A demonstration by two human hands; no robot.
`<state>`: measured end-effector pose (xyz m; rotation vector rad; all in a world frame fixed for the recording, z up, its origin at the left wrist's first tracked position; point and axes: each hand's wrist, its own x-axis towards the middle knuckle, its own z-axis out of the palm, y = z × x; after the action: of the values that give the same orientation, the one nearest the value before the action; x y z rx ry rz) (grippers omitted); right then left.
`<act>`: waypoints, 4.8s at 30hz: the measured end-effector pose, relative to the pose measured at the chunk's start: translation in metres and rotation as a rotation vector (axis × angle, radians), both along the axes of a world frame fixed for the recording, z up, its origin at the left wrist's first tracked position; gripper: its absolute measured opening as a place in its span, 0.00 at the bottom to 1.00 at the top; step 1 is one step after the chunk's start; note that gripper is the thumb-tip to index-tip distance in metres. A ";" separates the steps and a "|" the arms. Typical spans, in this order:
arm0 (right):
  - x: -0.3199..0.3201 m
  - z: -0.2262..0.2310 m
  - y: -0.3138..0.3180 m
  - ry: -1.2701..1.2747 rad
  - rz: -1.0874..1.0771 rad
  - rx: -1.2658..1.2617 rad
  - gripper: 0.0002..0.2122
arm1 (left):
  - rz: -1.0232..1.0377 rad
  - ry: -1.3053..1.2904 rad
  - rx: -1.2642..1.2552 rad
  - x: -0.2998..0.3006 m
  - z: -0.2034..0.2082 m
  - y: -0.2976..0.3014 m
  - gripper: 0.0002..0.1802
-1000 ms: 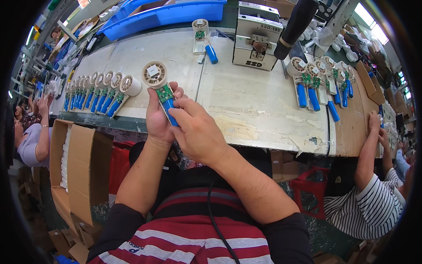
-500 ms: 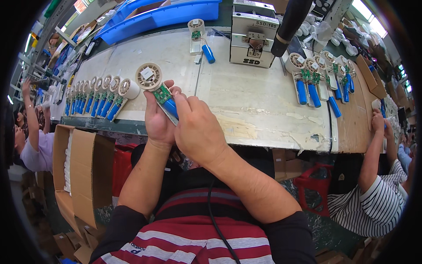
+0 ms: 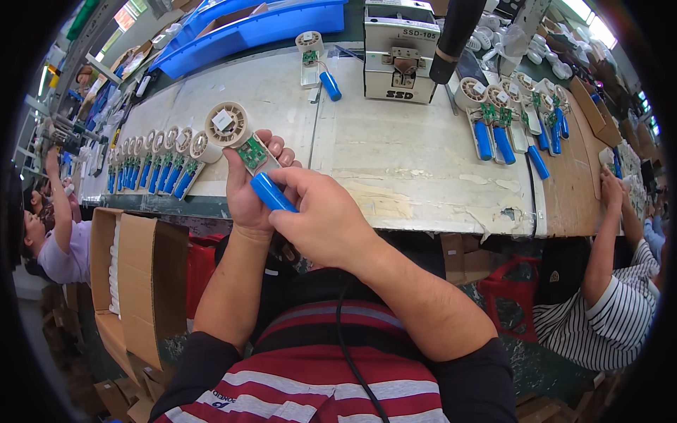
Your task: Assemble internal circuit boards, batteries, and housing for handheld portable fans.
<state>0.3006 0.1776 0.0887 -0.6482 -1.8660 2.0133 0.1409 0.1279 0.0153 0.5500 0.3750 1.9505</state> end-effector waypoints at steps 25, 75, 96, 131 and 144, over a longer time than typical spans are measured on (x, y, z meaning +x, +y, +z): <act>0.003 -0.024 0.023 0.072 0.258 -0.165 0.27 | 0.007 0.141 -0.101 0.013 0.002 -0.016 0.27; 0.011 -0.037 -0.025 0.213 -0.287 0.814 0.18 | -0.127 -0.063 0.080 0.015 -0.006 -0.026 0.27; 0.004 -0.060 -0.005 0.391 -0.407 0.831 0.05 | -0.196 -0.164 0.012 0.011 -0.015 -0.018 0.25; -0.012 -0.063 0.006 0.238 -0.406 0.474 0.08 | 0.014 0.129 -0.138 0.007 -0.018 -0.017 0.30; -0.015 -0.060 -0.004 0.254 -0.364 0.317 0.14 | -0.018 0.143 -0.095 0.005 -0.027 -0.018 0.32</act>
<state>0.2858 0.1736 0.0283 -0.5635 -1.7181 1.4590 0.1458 0.1102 -0.0121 0.6307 0.5482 1.8708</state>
